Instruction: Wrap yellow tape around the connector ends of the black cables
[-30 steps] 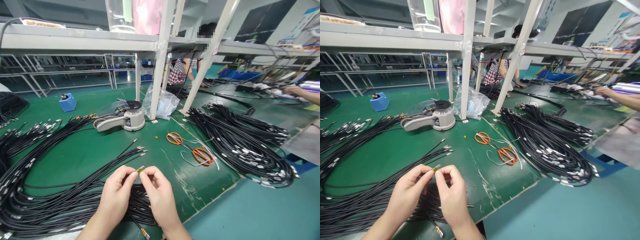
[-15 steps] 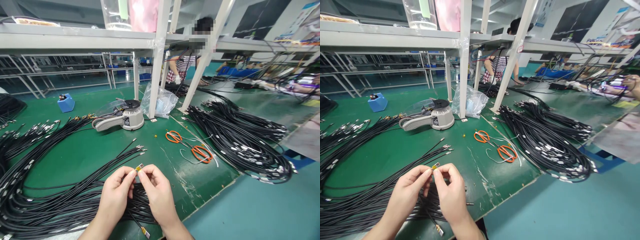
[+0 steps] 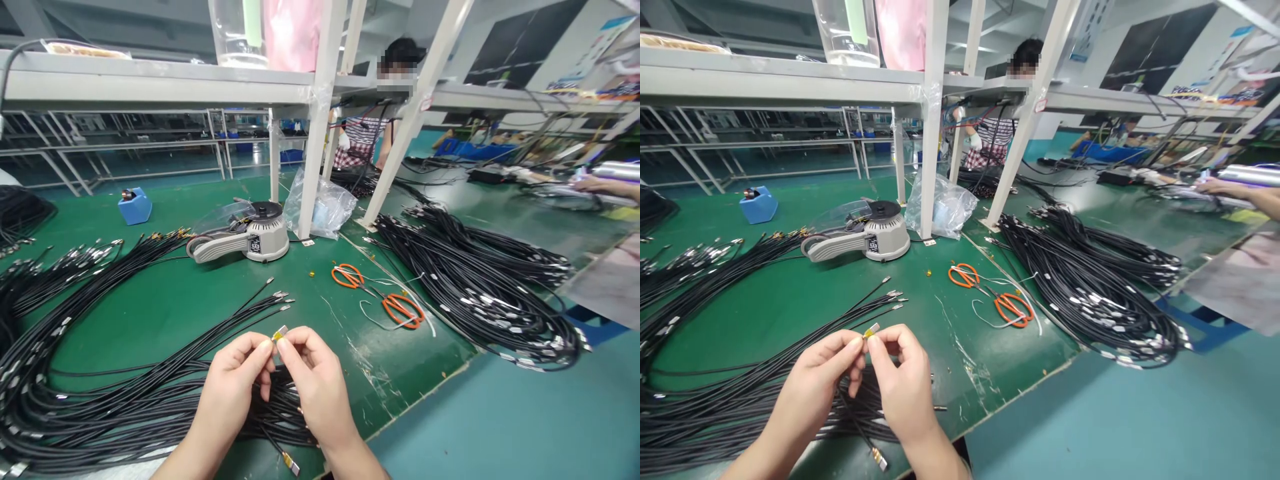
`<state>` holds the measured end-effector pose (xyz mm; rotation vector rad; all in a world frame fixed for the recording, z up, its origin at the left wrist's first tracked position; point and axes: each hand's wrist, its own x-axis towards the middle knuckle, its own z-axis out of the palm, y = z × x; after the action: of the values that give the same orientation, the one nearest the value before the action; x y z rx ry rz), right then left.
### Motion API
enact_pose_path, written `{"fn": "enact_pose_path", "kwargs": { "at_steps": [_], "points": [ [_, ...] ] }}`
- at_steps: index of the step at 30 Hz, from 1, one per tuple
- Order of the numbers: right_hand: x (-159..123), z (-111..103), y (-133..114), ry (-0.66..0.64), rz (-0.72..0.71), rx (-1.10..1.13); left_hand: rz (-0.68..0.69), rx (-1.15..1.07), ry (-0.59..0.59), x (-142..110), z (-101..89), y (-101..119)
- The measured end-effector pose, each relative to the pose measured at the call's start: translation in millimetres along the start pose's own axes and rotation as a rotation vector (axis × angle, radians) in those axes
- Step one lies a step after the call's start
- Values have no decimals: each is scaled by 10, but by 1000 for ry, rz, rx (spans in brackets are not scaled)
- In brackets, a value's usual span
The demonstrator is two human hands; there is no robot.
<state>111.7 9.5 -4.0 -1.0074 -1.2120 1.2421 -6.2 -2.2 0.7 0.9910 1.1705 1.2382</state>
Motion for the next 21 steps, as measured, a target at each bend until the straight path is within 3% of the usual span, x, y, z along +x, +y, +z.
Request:
{"fn": "enact_pose_path", "kwargs": {
  "at_steps": [13, 21],
  "points": [
    [29, -142, 15, -122, -83, -53, -261, -237, -432, 101, -177, 97],
    [122, -264, 16, -385, -200, 31, -431, -233, -636, 59, -225, 130]
  ]
}}
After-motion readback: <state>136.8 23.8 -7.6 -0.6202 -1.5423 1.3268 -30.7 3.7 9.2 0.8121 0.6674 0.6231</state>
